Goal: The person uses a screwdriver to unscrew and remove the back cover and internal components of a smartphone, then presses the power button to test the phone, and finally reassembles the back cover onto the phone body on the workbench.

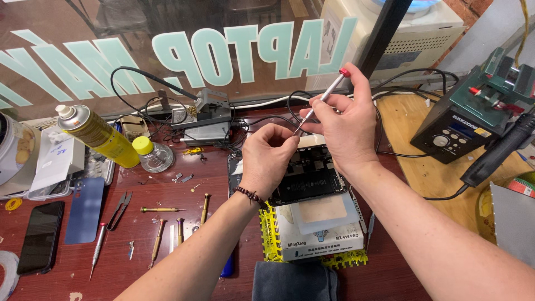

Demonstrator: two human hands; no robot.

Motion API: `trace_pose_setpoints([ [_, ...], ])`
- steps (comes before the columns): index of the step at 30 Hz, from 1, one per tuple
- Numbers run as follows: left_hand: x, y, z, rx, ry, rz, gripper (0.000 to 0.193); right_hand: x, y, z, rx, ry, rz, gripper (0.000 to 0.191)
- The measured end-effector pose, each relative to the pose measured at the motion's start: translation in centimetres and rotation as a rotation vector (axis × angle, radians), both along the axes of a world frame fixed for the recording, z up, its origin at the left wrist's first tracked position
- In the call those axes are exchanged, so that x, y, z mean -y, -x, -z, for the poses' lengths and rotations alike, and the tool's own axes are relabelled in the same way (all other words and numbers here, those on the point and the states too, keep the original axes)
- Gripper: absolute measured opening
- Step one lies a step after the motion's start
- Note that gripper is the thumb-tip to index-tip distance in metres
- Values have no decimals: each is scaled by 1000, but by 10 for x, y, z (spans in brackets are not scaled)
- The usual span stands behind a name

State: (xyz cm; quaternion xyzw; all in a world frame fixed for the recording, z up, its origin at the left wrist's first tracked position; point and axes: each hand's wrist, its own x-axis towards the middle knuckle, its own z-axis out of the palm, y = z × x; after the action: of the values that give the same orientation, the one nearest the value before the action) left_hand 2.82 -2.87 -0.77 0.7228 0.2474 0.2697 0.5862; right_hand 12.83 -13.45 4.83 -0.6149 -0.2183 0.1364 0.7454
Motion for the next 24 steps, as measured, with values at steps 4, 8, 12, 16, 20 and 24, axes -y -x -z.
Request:
trace_pose_setpoints([
  [4, 1, 1, 1, 10, 3, -1, 16, 0, 1, 1, 18, 2, -7, 71],
  [8, 1, 2, 1, -1, 2, -3, 15, -1, 1, 1, 8, -2, -3, 72],
  [12, 2, 3, 0, 8, 10, 15, 15, 0, 2, 1, 11, 11, 8, 72],
  [16, 2, 4, 0, 3, 11, 14, 15, 0, 3, 0, -2, 11, 9, 72],
  [20, 1, 3, 0, 2, 16, 18, 15, 0, 3, 0, -1, 10, 6, 72],
  [24, 1, 3, 1, -6, 7, 12, 16, 0, 3, 1, 4, 8, 6, 72],
])
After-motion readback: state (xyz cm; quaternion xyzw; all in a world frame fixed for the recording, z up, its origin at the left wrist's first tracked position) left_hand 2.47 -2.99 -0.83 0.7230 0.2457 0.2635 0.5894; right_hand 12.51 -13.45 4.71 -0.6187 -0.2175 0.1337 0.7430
